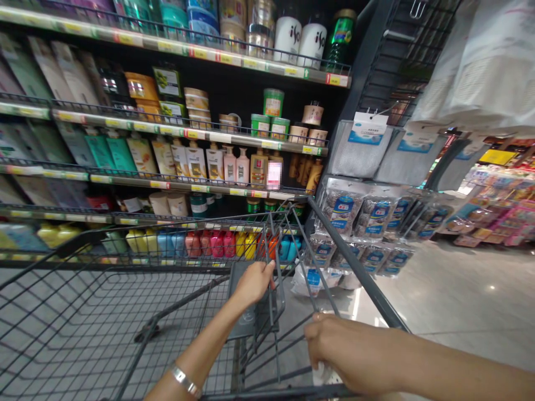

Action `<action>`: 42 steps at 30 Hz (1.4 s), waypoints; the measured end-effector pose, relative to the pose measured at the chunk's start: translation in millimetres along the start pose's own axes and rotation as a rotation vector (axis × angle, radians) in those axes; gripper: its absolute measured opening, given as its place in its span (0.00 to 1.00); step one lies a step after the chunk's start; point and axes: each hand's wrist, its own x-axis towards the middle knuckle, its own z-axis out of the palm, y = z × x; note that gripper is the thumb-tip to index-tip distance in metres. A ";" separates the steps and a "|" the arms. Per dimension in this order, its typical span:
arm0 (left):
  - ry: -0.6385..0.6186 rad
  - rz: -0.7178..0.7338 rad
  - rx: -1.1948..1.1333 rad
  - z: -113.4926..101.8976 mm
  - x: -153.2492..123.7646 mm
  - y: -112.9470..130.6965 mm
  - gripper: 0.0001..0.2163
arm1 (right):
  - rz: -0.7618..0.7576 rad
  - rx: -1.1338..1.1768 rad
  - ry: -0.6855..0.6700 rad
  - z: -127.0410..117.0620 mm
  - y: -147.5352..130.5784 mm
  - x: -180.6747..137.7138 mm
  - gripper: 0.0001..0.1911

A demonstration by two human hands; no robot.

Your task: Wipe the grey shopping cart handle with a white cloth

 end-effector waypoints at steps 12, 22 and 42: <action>-0.007 0.021 -0.043 -0.8 -0.2 1.7 0.20 | 0.070 -0.289 0.227 -21.4 68.0 54.7 0.12; -0.026 -0.015 -0.023 -3.1 -8.2 -0.9 0.21 | 0.212 -0.360 0.317 -60.9 134.6 122.4 0.12; -0.005 -0.052 0.001 -1.9 -12.2 -1.7 0.22 | 0.428 -0.476 0.372 -88.2 189.1 181.1 0.12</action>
